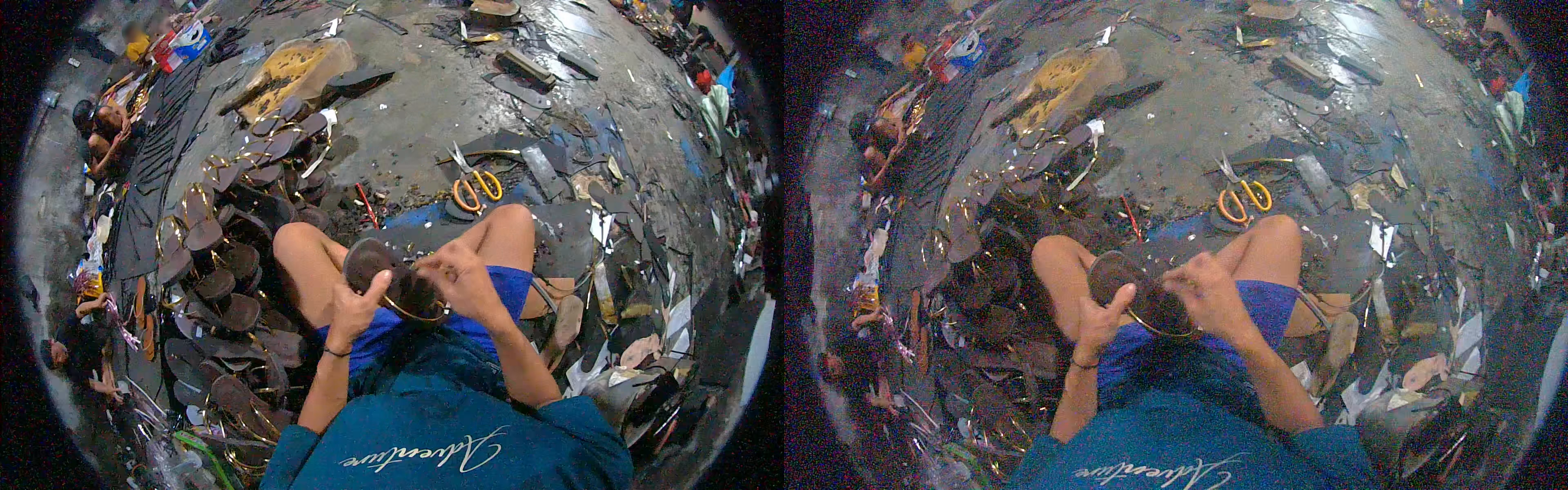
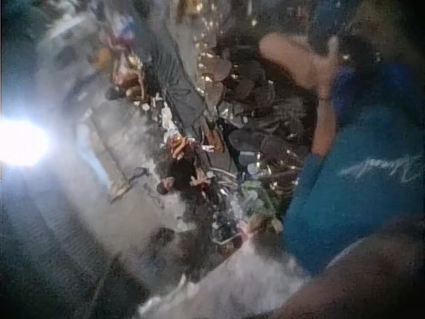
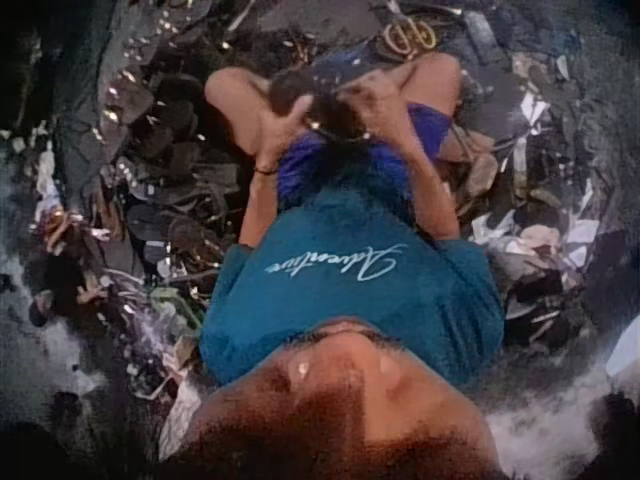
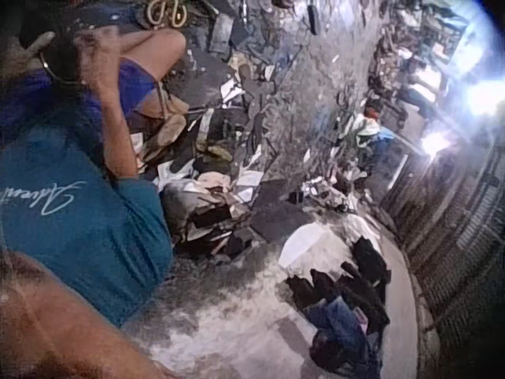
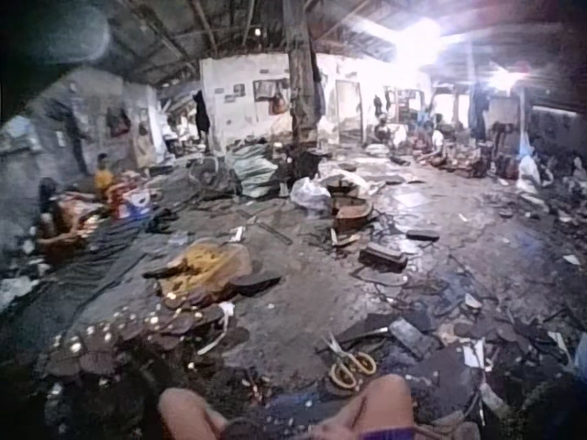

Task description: The person sits on the floor and assembles sandals by attaching gold straps to brown soles. They use a small tool to secure the straps and later apply a brown substance with a brush to the soles.

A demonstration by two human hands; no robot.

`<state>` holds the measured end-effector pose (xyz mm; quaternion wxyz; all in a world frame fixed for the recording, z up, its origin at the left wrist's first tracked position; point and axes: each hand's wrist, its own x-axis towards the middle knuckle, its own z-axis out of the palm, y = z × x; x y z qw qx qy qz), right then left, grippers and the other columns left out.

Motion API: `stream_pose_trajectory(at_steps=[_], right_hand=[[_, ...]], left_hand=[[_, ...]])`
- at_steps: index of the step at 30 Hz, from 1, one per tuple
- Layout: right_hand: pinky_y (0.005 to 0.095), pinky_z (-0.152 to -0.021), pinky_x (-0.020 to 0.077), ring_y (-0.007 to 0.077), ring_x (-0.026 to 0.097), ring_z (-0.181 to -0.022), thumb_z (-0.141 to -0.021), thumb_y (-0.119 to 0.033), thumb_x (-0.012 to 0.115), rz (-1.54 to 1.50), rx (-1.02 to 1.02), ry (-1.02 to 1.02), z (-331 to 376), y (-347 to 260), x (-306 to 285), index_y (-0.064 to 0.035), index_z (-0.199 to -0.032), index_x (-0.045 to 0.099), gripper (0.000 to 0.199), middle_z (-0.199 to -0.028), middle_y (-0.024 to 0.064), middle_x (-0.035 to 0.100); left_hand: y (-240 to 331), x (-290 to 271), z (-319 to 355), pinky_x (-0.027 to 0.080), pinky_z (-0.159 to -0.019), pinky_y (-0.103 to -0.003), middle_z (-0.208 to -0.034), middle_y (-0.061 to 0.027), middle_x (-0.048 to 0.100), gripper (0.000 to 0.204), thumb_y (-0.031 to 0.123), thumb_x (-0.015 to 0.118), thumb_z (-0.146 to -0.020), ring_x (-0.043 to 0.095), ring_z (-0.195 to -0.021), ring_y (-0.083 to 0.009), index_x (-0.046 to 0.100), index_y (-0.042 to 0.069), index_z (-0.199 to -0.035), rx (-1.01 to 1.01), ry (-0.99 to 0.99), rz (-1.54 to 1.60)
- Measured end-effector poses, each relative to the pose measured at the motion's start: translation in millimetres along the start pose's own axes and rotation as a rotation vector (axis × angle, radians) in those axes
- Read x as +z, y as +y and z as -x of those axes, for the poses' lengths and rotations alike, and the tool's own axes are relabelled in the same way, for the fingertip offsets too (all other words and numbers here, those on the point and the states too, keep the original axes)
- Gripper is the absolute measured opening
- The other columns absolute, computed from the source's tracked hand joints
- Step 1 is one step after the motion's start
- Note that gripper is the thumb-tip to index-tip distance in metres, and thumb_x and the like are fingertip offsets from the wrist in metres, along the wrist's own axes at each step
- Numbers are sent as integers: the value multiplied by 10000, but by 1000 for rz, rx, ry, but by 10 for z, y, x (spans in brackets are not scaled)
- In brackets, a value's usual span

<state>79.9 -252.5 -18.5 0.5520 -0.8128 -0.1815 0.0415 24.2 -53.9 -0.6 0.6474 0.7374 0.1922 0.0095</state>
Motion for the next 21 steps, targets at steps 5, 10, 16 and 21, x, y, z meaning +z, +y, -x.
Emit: stream_pose_trajectory(at_steps=[5,10,16,21], right_hand=[[362,-623,499,259,613,-683,-808,-189,730,126,22,33,19,-305,59,-68,-881,689,147,-775,96,596],[396,-640,514,283,619,-699,-821,-168,701,178,-114,58,51,-334,87,-71,-916,653,145,-836,97,593],[410,-711,525,331,617,-790,-820,-118,665,234,-185,50,58,-219,206,-62,-943,629,141,-890,130,579],[402,-788,505,321,635,-887,-814,-127,686,-1,-123,-80,-5,-33,-13,-33,-1022,622,237,-927,166,629]], left_hand=[[147,-101,-12,512,-770,-293,-920,-36,687,242,129,713,-846,616,-824,-119,647,-4,-1037,101,-299,-37],[147,-128,-18,509,-816,-299,-1001,-77,680,330,108,713,-830,619,-888,-138,603,-8,-1119,143,-361,-112],[101,-93,-71,507,-850,-326,-1101,-127,658,419,116,717,-818,629,-949,-187,563,-12,-1186,310,-332,-287],[35,-60,-105,502,-860,-340,-1081,-126,662,415,116,709,-819,638,-951,-211,566,-8,-1188,273,-367,-218]])
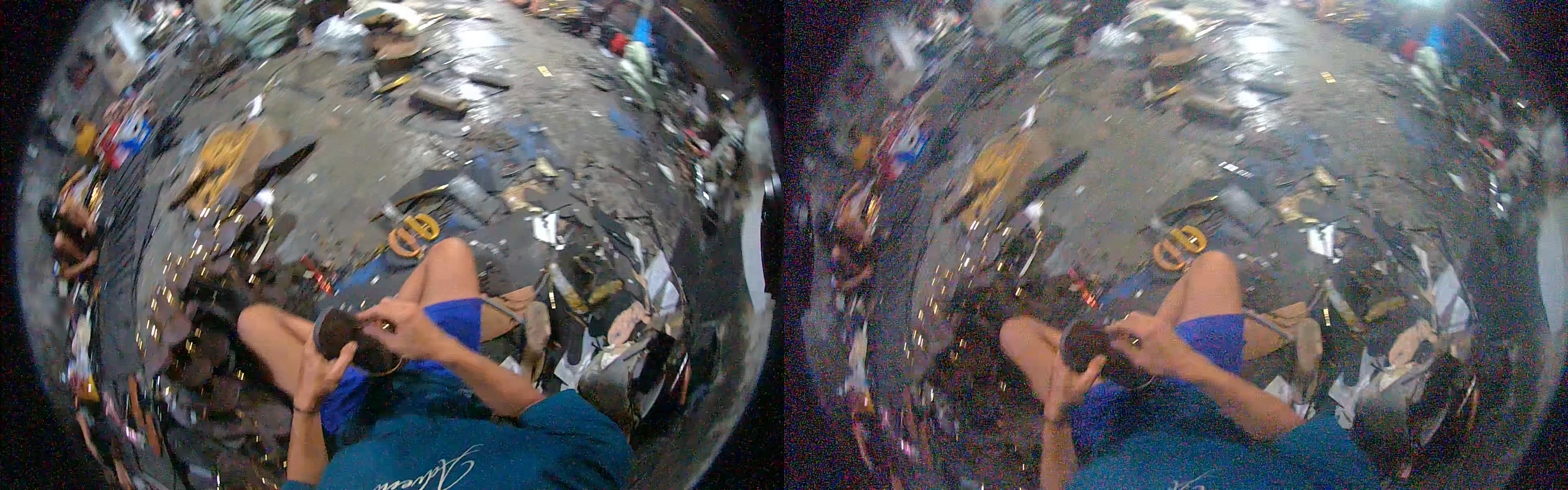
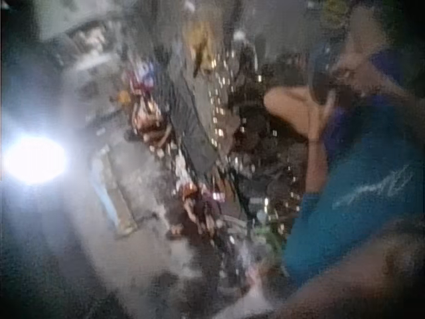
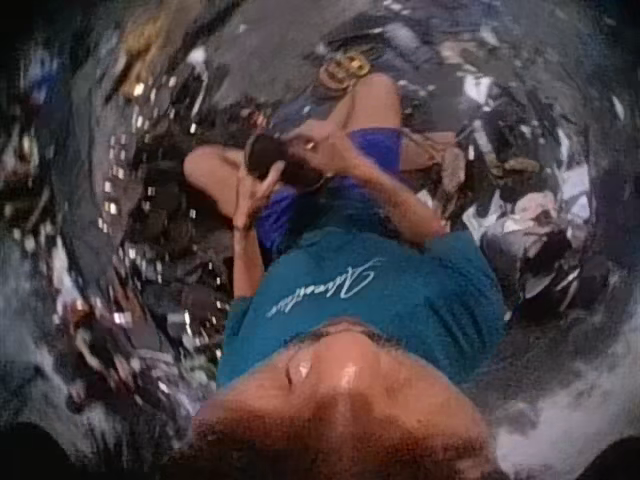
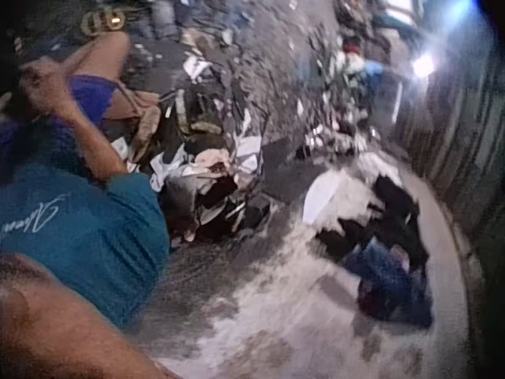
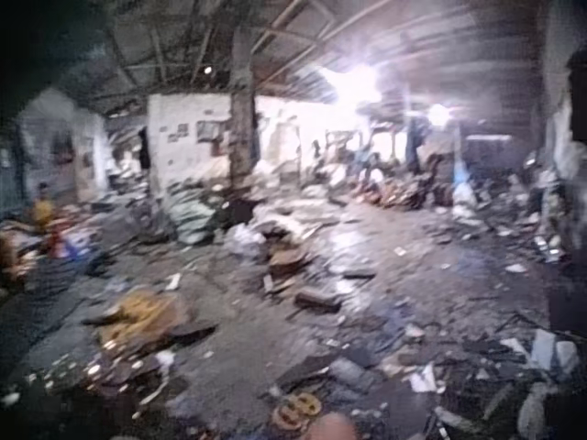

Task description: The person sits on the floor and assembles sandals by attaching gold straps to brown soles. They use a small tool to secure the straps and later apply a brown substance with a brush to the soles.

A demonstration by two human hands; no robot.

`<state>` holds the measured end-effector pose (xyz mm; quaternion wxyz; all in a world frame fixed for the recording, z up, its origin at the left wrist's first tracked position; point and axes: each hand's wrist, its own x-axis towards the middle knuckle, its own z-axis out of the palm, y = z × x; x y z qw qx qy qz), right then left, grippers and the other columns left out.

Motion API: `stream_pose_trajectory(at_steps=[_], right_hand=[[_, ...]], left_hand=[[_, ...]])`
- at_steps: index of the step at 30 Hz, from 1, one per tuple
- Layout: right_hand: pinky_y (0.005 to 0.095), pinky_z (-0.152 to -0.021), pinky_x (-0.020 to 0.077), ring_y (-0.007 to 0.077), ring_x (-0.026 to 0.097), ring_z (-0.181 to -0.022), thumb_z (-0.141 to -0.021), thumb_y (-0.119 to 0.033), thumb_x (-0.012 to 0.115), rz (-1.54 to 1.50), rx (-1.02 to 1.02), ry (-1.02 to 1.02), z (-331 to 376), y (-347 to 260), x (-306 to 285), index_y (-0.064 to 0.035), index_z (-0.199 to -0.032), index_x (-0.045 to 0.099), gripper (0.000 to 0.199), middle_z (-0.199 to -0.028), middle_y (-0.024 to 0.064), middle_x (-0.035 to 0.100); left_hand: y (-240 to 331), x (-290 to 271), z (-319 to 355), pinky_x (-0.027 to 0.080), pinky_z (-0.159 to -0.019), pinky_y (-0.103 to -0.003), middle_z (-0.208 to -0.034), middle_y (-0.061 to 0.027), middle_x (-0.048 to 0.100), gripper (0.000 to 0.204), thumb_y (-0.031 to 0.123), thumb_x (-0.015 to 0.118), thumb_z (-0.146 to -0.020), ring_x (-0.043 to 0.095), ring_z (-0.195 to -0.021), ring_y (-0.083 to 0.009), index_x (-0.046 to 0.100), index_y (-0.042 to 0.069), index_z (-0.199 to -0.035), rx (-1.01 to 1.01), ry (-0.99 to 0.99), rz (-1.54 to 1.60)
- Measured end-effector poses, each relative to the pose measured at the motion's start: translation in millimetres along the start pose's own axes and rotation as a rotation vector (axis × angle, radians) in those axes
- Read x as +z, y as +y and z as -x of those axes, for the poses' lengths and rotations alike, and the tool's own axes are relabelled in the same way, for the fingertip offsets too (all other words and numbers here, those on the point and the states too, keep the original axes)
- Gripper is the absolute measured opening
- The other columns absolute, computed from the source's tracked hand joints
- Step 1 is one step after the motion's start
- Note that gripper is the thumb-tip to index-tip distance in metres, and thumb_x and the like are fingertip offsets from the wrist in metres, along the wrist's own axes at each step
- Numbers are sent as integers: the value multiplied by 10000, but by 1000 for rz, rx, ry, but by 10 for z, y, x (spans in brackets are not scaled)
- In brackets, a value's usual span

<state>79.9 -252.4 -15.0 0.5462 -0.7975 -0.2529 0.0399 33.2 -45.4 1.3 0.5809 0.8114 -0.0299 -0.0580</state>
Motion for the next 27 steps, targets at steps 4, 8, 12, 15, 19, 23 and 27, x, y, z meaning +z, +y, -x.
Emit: stream_pose_trajectory(at_steps=[4,8,12,15,19,23,27], right_hand=[[380,-794,512,296,664,-892,-814,-207,728,-141,70,28,-25,206,24,-25,-1046,598,323,-947,169,676],[333,-756,518,216,646,-901,-792,-250,779,125,-162,252,-23,193,-322,-19,-1057,588,400,-977,123,653],[328,-616,523,236,663,-645,-805,-326,753,382,309,512,-356,-451,-654,-45,-953,667,328,-667,96,637],[314,-668,534,194,705,-792,-751,-381,786,329,94,454,-437,-331,-829,-127,-908,719,306,-896,108,711],[268,-774,532,180,687,-959,-720,-475,780,345,267,239,-482,-479,-803,-195,-963,739,373,-1165,47,677],[275,-747,537,174,692,-918,-714,-527,767,388,141,215,-498,-461,-733,-230,-964,741,389,-1156,54,680],[402,-984,427,293,568,-1169,-776,-250,770,-49,186,131,-494,-55,-508,-99,-946,730,231,-1137,131,668]], left_hand=[[368,-4,-83,495,-867,-336,-1065,-112,663,425,99,711,-815,636,-934,-224,562,-4,-1199,-20,16,-148],[487,65,-55,452,-931,-323,-1174,-110,598,521,100,706,-817,581,-1009,-235,487,24,-1283,102,529,217],[716,526,83,437,-973,-331,-1245,-115,568,479,141,637,-874,552,-1092,-227,477,21,-1308,-246,331,409],[342,568,223,444,-985,-342,-1260,-121,570,407,182,554,-932,556,-1130,-221,497,20,-1300,-170,-79,697],[187,616,304,454,-988,-342,-1259,-120,576,334,198,494,-969,573,-1133,-214,534,27,-1253,-277,-143,822],[12,582,306,473,-947,-318,-1204,-107,595,317,189,555,-938,595,-1078,-200,549,23,-1207,-273,-187,882],[144,334,251,480,-895,-314,-1163,-113,597,486,177,653,-871,589,-1031,-191,485,-12,-1286,-138,-116,600]])
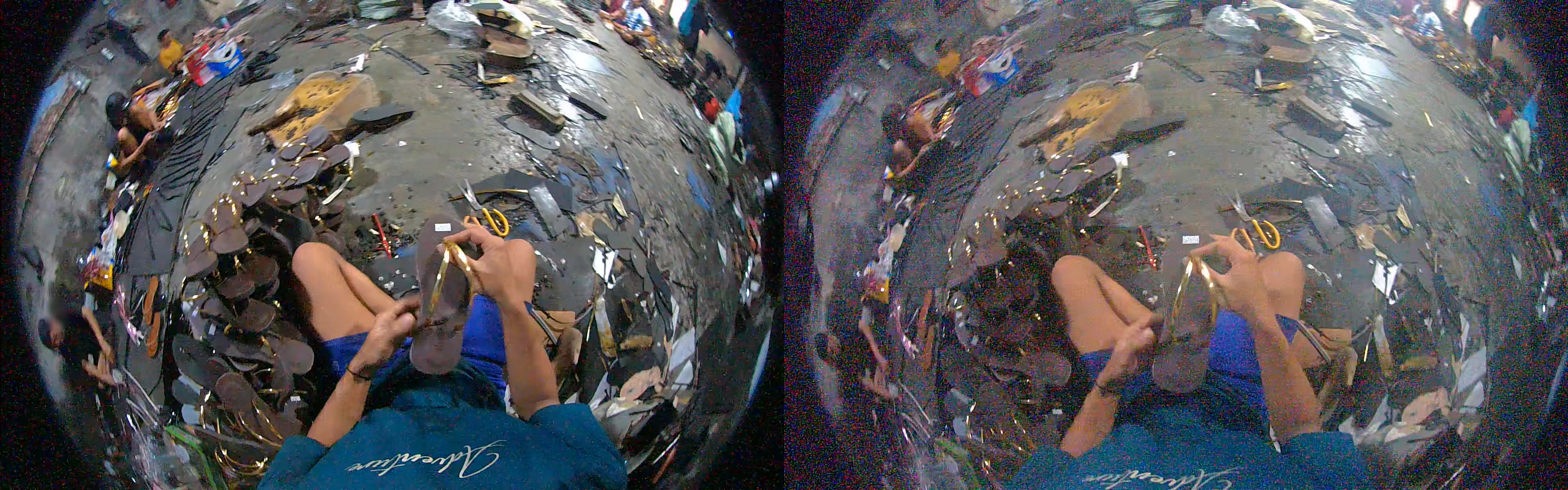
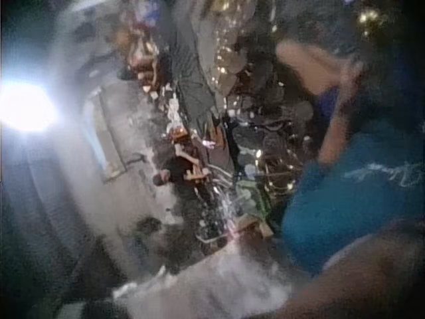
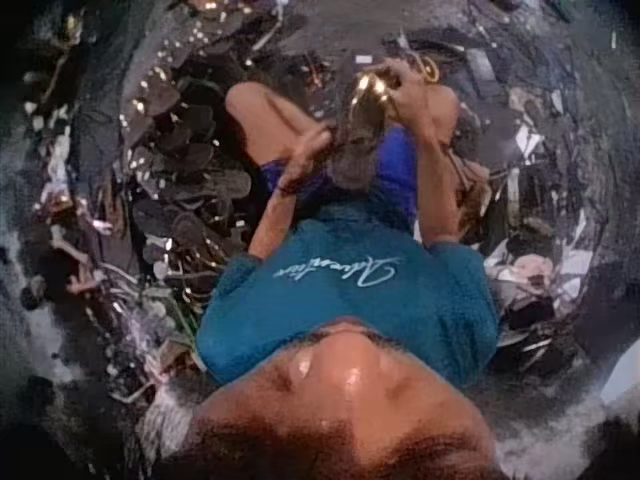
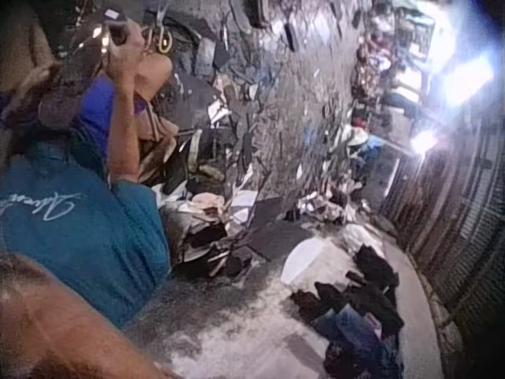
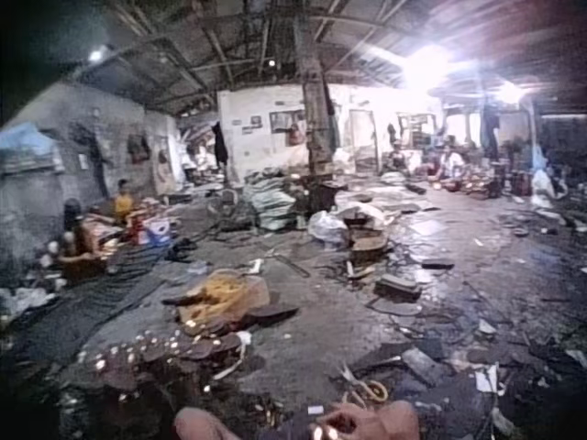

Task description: The person sits on the floor and assembles sandals by attaching gold straps to brown soles. They use a small tool to secure the straps and later apply a brown substance with a brush to the soles.

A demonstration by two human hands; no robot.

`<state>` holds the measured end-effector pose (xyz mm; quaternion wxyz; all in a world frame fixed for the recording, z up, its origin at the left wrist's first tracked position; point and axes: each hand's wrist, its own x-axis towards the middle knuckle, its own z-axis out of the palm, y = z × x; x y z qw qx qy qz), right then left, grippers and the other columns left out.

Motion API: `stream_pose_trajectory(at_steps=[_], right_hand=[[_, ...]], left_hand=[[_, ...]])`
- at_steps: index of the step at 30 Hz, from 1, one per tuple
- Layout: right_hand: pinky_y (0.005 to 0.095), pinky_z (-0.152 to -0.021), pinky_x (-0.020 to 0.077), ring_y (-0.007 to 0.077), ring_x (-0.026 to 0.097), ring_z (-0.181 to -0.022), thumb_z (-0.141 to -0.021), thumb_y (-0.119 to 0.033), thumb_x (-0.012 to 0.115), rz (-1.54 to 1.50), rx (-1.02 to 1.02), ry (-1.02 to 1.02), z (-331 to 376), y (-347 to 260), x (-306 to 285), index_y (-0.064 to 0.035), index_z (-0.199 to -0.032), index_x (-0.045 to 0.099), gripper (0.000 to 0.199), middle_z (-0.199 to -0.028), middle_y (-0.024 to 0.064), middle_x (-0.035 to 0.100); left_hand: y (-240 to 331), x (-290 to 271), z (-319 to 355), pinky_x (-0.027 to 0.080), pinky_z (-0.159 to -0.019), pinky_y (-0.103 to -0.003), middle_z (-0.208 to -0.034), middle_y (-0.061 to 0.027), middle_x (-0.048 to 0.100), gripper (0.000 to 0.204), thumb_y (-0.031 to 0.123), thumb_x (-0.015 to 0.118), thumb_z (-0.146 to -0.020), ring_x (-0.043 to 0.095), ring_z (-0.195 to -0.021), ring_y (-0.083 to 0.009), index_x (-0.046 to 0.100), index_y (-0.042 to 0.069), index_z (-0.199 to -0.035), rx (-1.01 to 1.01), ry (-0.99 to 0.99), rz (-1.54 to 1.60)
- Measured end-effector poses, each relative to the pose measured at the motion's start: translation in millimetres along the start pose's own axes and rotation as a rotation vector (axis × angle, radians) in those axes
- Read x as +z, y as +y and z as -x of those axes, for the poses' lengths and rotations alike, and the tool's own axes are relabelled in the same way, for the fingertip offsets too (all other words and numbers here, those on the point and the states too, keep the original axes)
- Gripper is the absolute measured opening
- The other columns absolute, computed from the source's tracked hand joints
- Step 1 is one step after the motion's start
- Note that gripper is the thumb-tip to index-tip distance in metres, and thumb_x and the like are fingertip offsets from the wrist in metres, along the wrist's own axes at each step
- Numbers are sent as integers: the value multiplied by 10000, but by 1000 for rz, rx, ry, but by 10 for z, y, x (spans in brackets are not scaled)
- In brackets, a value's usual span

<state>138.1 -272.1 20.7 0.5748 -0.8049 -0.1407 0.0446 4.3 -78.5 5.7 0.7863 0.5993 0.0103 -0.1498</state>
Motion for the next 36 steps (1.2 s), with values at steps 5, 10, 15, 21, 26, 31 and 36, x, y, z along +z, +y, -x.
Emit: stream_pose_trajectory(at_steps=[5,10,15,21,26,31,36], right_hand=[[353,-857,495,202,626,-967,-838,-217,722,-303,-73,-77,-209,250,487,-32,-1100,663,327,-1036,135,681],[440,-841,514,364,640,-1000,-831,-291,656,636,185,-23,-1072,1845,77,33,-1016,654,373,-1011,246,666],[444,-782,553,344,677,-919,-856,-369,645,952,489,222,-1149,2582,281,13,-970,665,399,-969,205,679],[428,-833,535,342,671,-966,-772,-186,672,801,484,176,-1224,2353,41,14,-972,683,283,-1022,206,684],[421,-820,515,374,655,-908,-760,-235,659,310,184,582,-456,1462,-759,46,-1023,627,386,-1012,237,662],[474,-827,487,387,618,-954,-756,-248,675,961,461,493,1240,1822,-1831,30,-1063,594,422,-1010,224,630],[485,-785,525,365,644,-925,-754,-318,723,1084,1034,377,2640,2013,-1971,-5,-910,665,355,-941,188,662]], left_hand=[[527,-86,353,489,-844,-308,-1314,-134,494,718,105,675,-834,565,-1046,-203,305,-5,-1439,294,667,-779],[1293,-319,1609,442,-959,-345,-1544,-130,242,846,17,661,-830,453,-1262,-261,167,65,-1515,419,1276,-884],[1367,-344,2278,215,-1149,-432,-1541,-176,252,719,106,626,-884,258,-1415,-302,238,-8,-1478,411,1832,-1500],[1177,-120,1602,203,-1158,-426,-1502,-192,325,759,139,674,-826,295,-1401,-321,282,-14,-1458,394,1383,-1393],[815,-232,1555,264,-1123,-449,-1441,-184,422,694,123,689,-801,380,-1343,-350,381,2,-1412,180,1059,-1456],[425,-352,1664,304,-1091,-445,-1399,-171,470,618,122,690,-799,422,-1306,-348,455,12,-1360,88,948,-1499],[301,-387,1733,324,-1075,-448,-1373,-187,484,573,129,686,-817,447,-1274,-355,476,9,-1336,142,915,-1429]])
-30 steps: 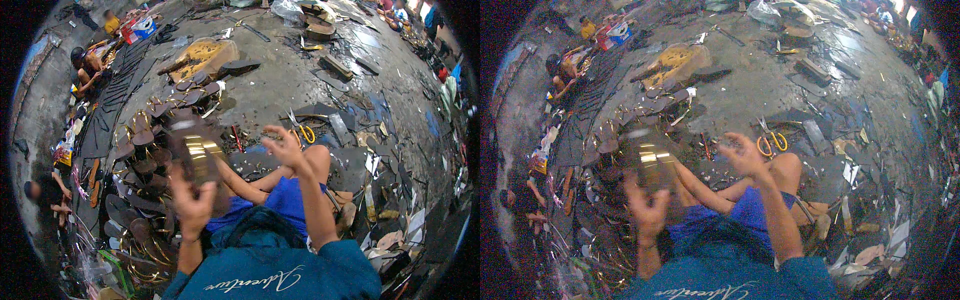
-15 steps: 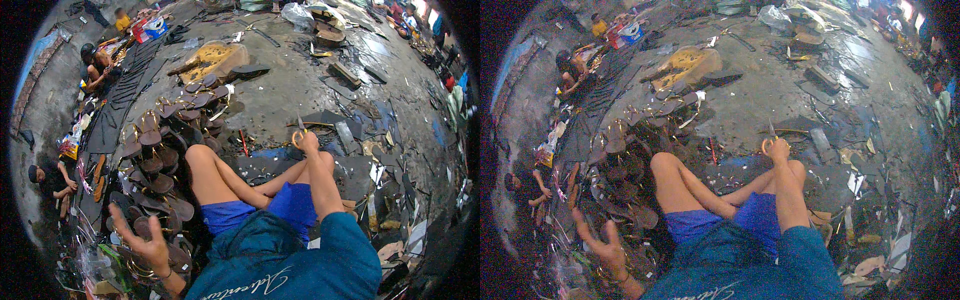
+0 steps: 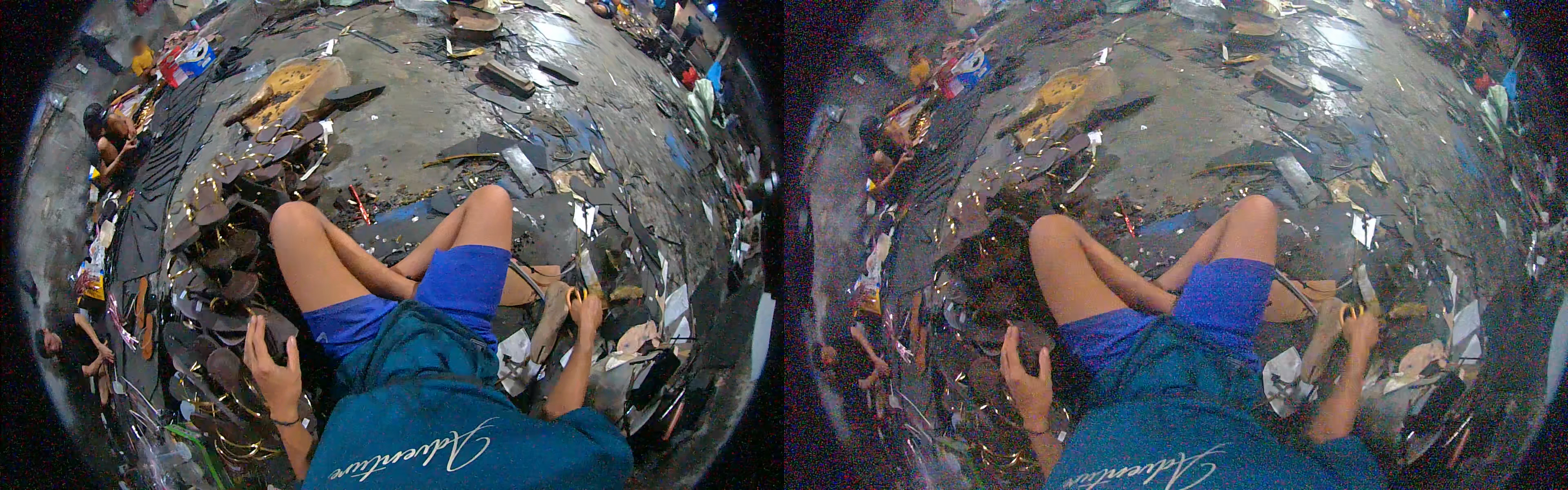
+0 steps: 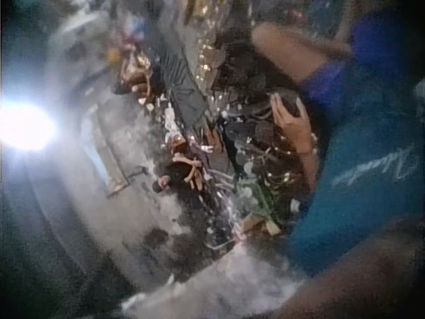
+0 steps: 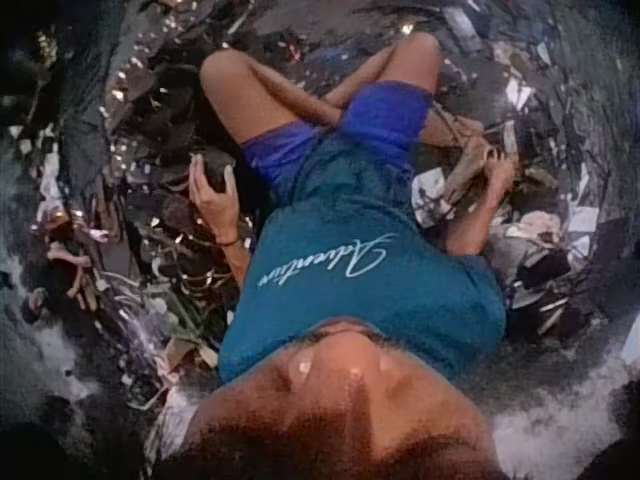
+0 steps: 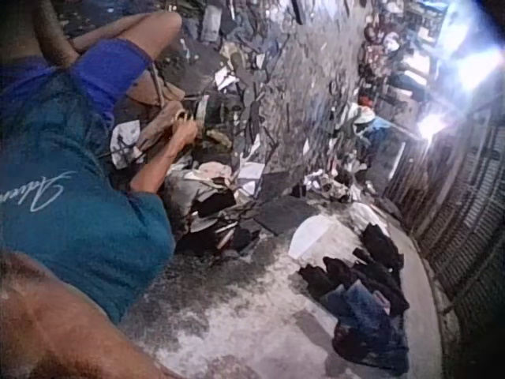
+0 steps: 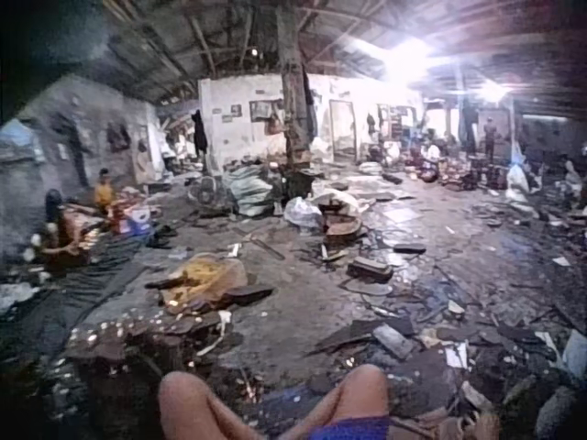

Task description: The person sits on the floor and assembles sandals by attaching gold straps to brown soles. They use a small tool to secure the straps and later apply a brown substance with a brush to the soles.

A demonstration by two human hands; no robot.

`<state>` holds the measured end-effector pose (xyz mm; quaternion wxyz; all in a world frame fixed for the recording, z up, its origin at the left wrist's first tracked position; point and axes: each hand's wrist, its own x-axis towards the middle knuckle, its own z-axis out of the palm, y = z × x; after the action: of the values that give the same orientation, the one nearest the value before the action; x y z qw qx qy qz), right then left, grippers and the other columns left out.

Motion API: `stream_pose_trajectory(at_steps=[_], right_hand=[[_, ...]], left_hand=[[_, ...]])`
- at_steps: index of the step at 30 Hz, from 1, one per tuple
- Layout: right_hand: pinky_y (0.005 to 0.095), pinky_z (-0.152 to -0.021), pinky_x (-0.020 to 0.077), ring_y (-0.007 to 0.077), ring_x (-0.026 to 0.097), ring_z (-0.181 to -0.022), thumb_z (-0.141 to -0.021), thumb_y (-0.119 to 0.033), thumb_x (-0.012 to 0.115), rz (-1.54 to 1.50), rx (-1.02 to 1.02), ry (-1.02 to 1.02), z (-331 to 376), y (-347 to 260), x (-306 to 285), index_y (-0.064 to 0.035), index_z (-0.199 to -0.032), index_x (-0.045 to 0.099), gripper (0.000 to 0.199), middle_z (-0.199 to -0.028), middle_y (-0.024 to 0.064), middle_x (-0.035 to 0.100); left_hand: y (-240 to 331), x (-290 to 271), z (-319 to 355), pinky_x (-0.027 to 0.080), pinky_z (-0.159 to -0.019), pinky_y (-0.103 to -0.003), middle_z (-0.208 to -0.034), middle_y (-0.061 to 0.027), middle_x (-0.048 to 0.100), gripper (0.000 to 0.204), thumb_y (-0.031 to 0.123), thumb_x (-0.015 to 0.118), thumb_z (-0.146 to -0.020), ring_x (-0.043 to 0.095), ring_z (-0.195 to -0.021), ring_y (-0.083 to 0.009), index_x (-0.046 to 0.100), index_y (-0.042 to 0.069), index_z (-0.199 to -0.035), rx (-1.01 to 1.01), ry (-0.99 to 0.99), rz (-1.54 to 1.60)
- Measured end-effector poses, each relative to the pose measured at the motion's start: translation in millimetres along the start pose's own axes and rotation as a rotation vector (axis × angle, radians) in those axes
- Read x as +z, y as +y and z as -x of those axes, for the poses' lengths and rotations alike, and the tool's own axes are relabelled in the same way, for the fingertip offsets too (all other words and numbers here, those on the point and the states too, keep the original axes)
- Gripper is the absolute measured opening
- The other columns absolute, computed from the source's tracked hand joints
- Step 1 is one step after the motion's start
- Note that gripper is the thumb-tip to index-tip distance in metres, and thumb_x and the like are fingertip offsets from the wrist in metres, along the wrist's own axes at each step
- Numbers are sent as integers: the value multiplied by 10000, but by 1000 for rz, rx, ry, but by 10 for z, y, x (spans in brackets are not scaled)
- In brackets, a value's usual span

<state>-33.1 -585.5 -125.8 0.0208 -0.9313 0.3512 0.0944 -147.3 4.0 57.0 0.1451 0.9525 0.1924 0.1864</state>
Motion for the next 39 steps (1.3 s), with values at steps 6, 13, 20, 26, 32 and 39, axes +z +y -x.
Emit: stream_pose_trajectory(at_steps=[6,13,20,26,32,39], right_hand=[[448,-815,524,363,616,-983,-752,-258,721,-17,31,147,205,384,504,-34,-1111,593,442,-1132,213,590],[465,-954,414,394,447,-1160,-716,-84,686,-205,-560,457,979,-450,320,-41,-1211,520,524,-1230,196,491],[473,-1097,281,365,346,-1320,-820,-225,653,-296,-638,135,1400,-567,1354,-35,-1352,417,611,-1403,193,412],[438,-1142,170,333,170,-1436,-903,-419,528,-61,-636,358,1483,-551,1815,-93,-1483,269,713,-1533,183,230],[450,-1152,160,314,186,-1440,-872,-401,535,9,-601,441,1454,-584,1969,-133,-1497,260,734,-1561,124,217],[456,-1151,165,277,232,-1431,-848,-396,511,-22,-526,429,1454,-657,1939,-162,-1476,307,700,-1543,106,275]], left_hand=[[-82,-31,11,355,-1057,-436,-1343,-196,514,533,149,676,-842,481,-1242,-363,490,-4,-1318,51,69,100],[-65,-93,83,370,-1043,-430,-1331,-185,525,506,161,667,-863,493,-1227,-353,497,-5,-1310,45,100,121],[308,-338,89,483,-890,-402,-1134,-171,628,322,109,680,-840,599,-1029,-330,625,5,-1139,135,273,182],[832,114,90,487,-877,-412,-1073,-149,648,349,221,688,-831,607,-1006,-329,625,59,-1133,578,-451,270],[880,315,169,467,-921,-422,-1135,-181,620,398,267,655,-857,582,-1060,-344,590,12,-1156,596,-628,159],[924,-57,219,459,-964,-414,-1193,-186,615,422,261,668,-866,584,-1098,-352,586,14,-1198,453,-653,312]])
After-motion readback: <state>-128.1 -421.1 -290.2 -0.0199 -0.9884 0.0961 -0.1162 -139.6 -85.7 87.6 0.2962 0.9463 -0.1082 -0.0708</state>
